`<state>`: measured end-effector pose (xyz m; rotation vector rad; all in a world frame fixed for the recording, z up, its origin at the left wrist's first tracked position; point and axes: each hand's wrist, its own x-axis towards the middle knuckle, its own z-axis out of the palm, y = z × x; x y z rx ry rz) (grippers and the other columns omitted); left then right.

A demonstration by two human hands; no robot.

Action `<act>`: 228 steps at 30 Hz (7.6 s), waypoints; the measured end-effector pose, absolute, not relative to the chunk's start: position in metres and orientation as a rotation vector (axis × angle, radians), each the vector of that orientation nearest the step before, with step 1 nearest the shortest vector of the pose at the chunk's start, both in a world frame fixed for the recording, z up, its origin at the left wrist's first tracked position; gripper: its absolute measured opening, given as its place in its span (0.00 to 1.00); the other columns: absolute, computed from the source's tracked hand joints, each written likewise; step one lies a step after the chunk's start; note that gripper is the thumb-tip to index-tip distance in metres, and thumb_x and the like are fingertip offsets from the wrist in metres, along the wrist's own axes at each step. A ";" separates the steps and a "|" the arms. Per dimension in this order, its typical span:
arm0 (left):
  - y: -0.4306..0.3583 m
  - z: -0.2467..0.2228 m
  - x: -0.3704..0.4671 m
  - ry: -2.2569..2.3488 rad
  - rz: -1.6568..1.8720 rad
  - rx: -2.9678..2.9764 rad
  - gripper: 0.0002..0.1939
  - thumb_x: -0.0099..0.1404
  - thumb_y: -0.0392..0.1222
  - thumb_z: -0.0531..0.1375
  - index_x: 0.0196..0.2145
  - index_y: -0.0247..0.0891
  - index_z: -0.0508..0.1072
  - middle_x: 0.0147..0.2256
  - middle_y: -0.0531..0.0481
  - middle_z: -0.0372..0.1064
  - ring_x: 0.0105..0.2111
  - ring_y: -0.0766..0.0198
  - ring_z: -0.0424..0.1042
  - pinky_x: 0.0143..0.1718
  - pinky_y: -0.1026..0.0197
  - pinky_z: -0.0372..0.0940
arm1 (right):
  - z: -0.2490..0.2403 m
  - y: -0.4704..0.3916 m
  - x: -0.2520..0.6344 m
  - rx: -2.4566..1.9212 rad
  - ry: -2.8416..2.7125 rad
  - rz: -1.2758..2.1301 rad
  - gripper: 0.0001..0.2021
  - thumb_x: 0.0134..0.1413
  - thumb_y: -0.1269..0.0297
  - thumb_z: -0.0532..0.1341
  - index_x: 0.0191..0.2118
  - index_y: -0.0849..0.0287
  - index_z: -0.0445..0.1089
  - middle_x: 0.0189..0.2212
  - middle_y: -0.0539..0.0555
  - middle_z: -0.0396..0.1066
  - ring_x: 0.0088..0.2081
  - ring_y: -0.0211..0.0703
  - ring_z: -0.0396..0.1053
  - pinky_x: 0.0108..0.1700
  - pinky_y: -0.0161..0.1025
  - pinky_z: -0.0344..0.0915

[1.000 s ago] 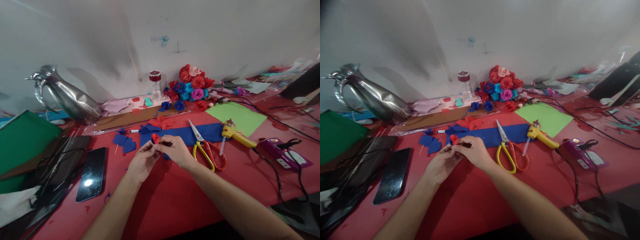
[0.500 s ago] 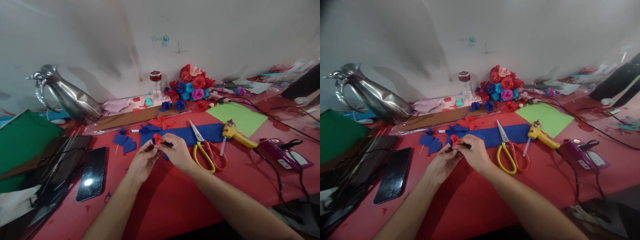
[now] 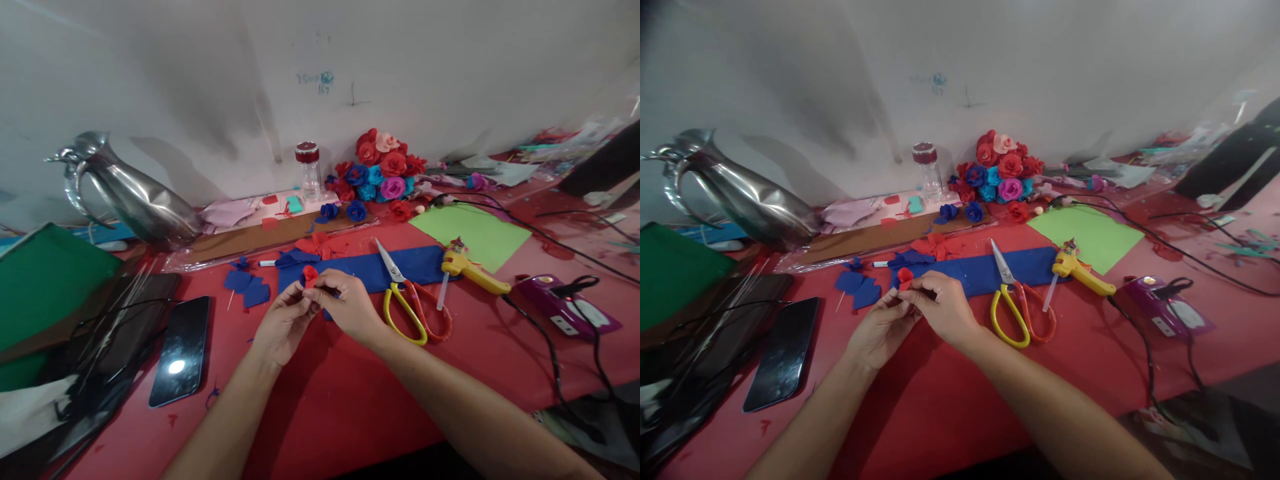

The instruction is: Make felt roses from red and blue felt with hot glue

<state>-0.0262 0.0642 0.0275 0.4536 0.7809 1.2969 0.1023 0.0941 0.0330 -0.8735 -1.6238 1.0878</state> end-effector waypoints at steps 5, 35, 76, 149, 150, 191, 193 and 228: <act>0.064 0.028 -0.025 0.774 1.284 0.503 0.12 0.45 0.32 0.73 0.26 0.37 0.75 0.28 0.56 0.70 0.30 0.70 0.68 0.37 0.65 0.64 | 0.036 0.094 0.104 -0.855 -1.683 1.005 0.14 0.59 0.58 0.61 0.24 0.57 0.69 0.27 0.51 0.69 0.31 0.39 0.68 0.36 0.36 0.65; 0.063 0.033 -0.022 0.890 1.322 0.609 0.12 0.47 0.36 0.73 0.27 0.38 0.73 0.27 0.56 0.66 0.28 0.70 0.63 0.32 0.67 0.59 | 0.034 0.096 0.104 -0.918 -1.693 1.017 0.11 0.59 0.68 0.58 0.24 0.57 0.65 0.24 0.49 0.64 0.28 0.38 0.64 0.33 0.35 0.62; 0.063 0.030 -0.022 0.923 1.354 0.566 0.15 0.43 0.39 0.75 0.30 0.41 0.77 0.29 0.56 0.69 0.28 0.71 0.64 0.32 0.67 0.61 | 0.035 0.094 0.104 -0.968 -1.661 0.958 0.10 0.58 0.65 0.61 0.25 0.57 0.69 0.22 0.49 0.68 0.28 0.38 0.66 0.34 0.34 0.62; 0.061 0.030 -0.022 0.917 1.290 0.618 0.10 0.45 0.40 0.74 0.22 0.37 0.77 0.25 0.53 0.71 0.28 0.69 0.64 0.35 0.65 0.58 | 0.051 0.106 0.116 -0.919 -1.132 1.671 0.18 0.47 0.48 0.66 0.23 0.58 0.69 0.20 0.46 0.66 0.23 0.33 0.61 0.29 0.34 0.58; 0.061 0.030 -0.022 0.917 1.291 0.622 0.10 0.45 0.39 0.74 0.22 0.37 0.77 0.25 0.53 0.70 0.28 0.69 0.64 0.35 0.65 0.58 | 0.051 0.106 0.116 -0.920 -1.132 1.672 0.18 0.46 0.48 0.66 0.23 0.58 0.69 0.20 0.46 0.66 0.23 0.33 0.61 0.29 0.34 0.58; 0.063 0.025 -0.017 1.141 1.445 0.620 0.16 0.36 0.44 0.76 0.22 0.39 0.76 0.26 0.55 0.69 0.29 0.69 0.63 0.34 0.66 0.58 | 0.059 0.101 0.116 -0.855 -1.148 1.594 0.11 0.42 0.57 0.66 0.21 0.57 0.67 0.18 0.46 0.62 0.23 0.34 0.56 0.27 0.35 0.54; 0.063 0.026 -0.017 1.139 1.441 0.608 0.17 0.35 0.44 0.76 0.22 0.39 0.77 0.26 0.55 0.69 0.30 0.69 0.63 0.35 0.67 0.58 | 0.058 0.101 0.115 -0.857 -1.157 1.596 0.11 0.42 0.56 0.65 0.21 0.57 0.67 0.18 0.45 0.61 0.23 0.34 0.56 0.28 0.35 0.54; 0.066 0.030 -0.021 1.017 1.434 0.604 0.13 0.41 0.43 0.75 0.22 0.37 0.76 0.22 0.57 0.65 0.25 0.71 0.61 0.32 0.67 0.59 | 0.039 0.104 0.111 -0.860 -1.286 1.638 0.07 0.43 0.64 0.68 0.31 0.57 0.74 0.24 0.47 0.71 0.28 0.36 0.68 0.33 0.36 0.64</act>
